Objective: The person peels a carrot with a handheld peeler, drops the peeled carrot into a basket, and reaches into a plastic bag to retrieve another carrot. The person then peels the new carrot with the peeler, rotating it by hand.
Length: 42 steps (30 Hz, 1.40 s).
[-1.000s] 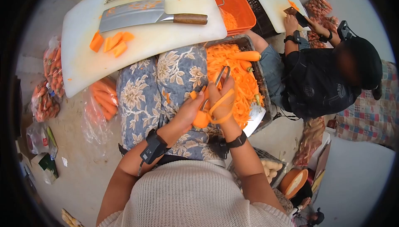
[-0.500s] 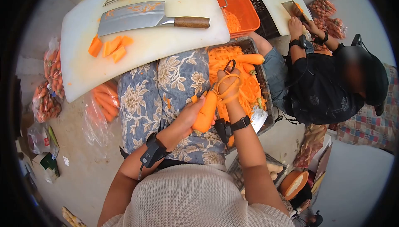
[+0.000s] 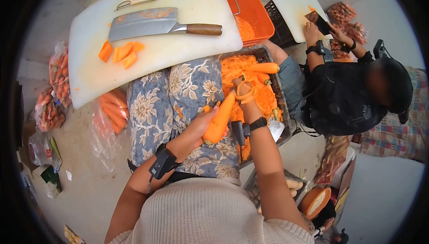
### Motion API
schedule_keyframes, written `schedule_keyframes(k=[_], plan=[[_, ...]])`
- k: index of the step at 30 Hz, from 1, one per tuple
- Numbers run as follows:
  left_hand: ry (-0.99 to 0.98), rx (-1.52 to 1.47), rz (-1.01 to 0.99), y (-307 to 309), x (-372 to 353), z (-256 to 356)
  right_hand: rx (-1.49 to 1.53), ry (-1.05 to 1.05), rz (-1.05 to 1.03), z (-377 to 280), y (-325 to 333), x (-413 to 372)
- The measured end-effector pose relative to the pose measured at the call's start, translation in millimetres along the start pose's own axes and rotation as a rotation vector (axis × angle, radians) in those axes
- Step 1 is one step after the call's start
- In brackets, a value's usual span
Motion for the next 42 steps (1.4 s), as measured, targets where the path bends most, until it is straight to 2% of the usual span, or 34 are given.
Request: schedule_keyframes(k=[6, 12, 14, 16, 17, 18, 20, 21, 23, 26, 27, 30, 33, 36, 39, 42], plan=[[0.035, 0.027, -0.033, 1.5, -3.0, -4.0, 0.022, -0.038, 0.173, 0.8, 12.5, -9.5], [-0.035, -0.01, -0.098, 0.9, -3.0, 3.7, 0.202, 0.061, 0.284, 3.2, 24.6, -36.5], [0.031, -0.182, -0.051, 3.5, -4.7, -3.7, 0.145, 0.041, 0.276, 13.9, 21.2, -46.8], [0.029, -0.247, -0.056, 3.7, -3.5, -6.6, 0.204, 0.314, 0.273, 4.5, 4.5, -84.9], [0.025, -0.301, -0.068, 2.1, -2.0, -6.5, 0.164, 0.371, 0.191, 4.5, 2.4, -90.6], [0.03, -0.304, -0.064, 1.0, -1.8, -6.1, 0.164, 0.365, 0.194, 7.1, -5.4, -105.8], [0.011, -0.329, -0.002, 1.1, -2.4, -3.4, 0.087, 0.62, 0.226, -6.7, -38.7, -163.5], [0.019, -0.327, 0.001, 0.5, -2.4, -5.0, 0.091, 0.615, 0.231, -3.5, -46.5, -176.3], [0.002, -0.379, -0.011, -2.0, -0.9, -4.8, -0.229, 0.767, 0.239, -6.8, -71.2, -198.2], [0.004, -0.327, 0.003, -1.2, -2.5, -2.6, -0.324, 0.774, 0.217, -1.4, -86.6, -189.6], [0.005, -0.333, 0.01, 1.6, -0.7, -4.4, -0.247, 0.763, 0.172, -3.3, -90.2, -186.3], [0.001, -0.33, 0.053, 9.5, 5.0, -8.2, -0.288, 0.787, 0.161, -11.9, -93.3, -179.1], [-0.03, -0.338, 0.037, 5.9, 6.4, -4.3, -0.339, 0.704, 0.167, -18.6, -94.7, -176.8], [-0.048, -0.242, 0.059, 9.0, 8.6, -8.4, -0.278, 0.602, 0.184, -21.5, -81.5, -157.1], [-0.075, -0.084, 0.05, 14.6, 11.6, -12.9, -0.269, 0.677, 0.248, -31.5, -68.6, -138.0], [-0.05, -0.052, 0.007, 9.7, 10.2, -9.0, -0.329, 0.615, 0.264, -32.6, -65.0, -126.2]])
Point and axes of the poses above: each hand's wrist, its own x-axis towards the middle knuckle, its own y-axis out of the back of the hand, z = x × y, the point moved 7 cm from there along x, towards the middle knuckle, and after that the axes turned 14 degrees about -y, right-handed, at the moved point
